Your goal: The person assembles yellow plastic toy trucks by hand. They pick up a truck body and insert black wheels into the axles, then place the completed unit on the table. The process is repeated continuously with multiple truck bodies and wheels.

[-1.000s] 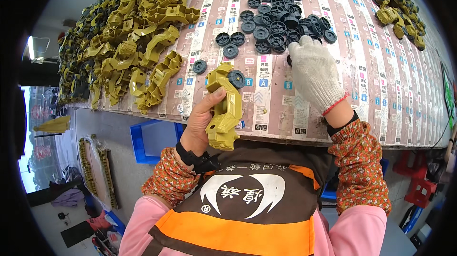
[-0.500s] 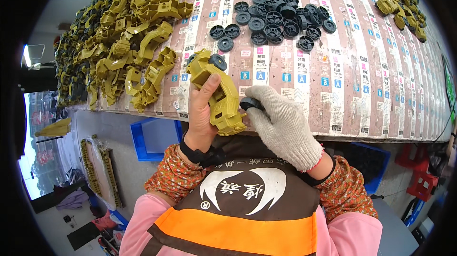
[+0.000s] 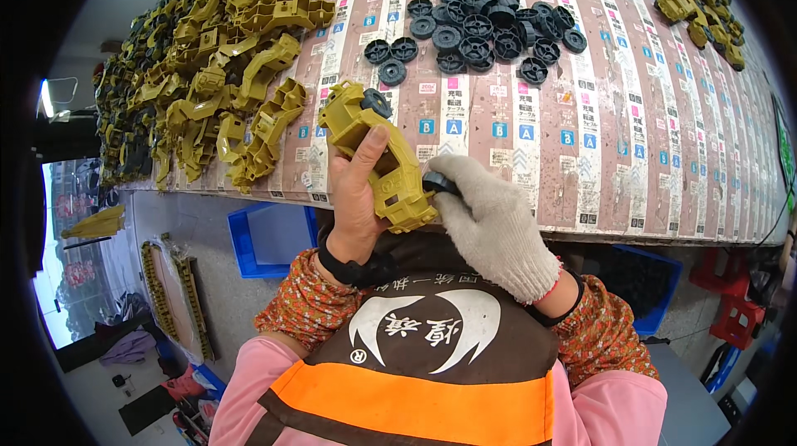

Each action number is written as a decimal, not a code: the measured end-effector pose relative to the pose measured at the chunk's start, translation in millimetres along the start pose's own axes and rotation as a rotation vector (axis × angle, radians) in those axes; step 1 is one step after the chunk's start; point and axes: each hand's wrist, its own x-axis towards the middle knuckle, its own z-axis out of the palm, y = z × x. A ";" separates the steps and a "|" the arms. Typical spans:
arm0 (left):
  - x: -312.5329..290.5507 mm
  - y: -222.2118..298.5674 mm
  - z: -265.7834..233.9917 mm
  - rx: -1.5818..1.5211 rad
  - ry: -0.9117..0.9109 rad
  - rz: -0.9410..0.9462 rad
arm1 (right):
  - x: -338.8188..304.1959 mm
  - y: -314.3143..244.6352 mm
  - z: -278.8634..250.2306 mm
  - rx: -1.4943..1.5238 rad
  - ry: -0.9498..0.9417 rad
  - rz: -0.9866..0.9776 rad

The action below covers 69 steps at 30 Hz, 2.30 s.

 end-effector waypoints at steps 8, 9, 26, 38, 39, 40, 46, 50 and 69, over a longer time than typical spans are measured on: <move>-2.5 -0.5 0.2 0.102 -0.032 0.104 | -13.3 -6.8 1.8 -0.115 -0.043 -0.034; -3.6 -2.3 1.6 0.127 -0.036 0.136 | -14.2 -11.4 0.8 -0.154 -0.079 0.017; 7.5 20.4 11.8 0.641 -0.631 -0.107 | 23.1 -20.9 -50.0 -0.012 0.159 -0.056; 26.4 31.2 -15.0 -0.299 -0.627 -0.481 | 14.8 6.5 -74.4 0.531 0.072 0.494; 20.5 25.2 -10.6 -0.144 -0.594 -0.388 | 14.0 3.8 -67.4 0.536 0.066 0.529; 17.0 21.5 -0.2 0.007 -0.558 -0.294 | 12.2 6.6 -60.3 0.453 0.064 0.465; 28.8 11.6 5.8 -0.132 -0.288 -0.317 | 49.8 18.8 -86.9 -0.219 0.187 0.168; 27.9 9.0 6.6 -0.138 -0.294 -0.337 | 100.1 41.4 -109.5 -0.789 0.229 0.217; 4.9 -1.2 13.5 0.061 -0.349 -0.279 | 52.6 11.4 -29.3 0.153 0.145 0.104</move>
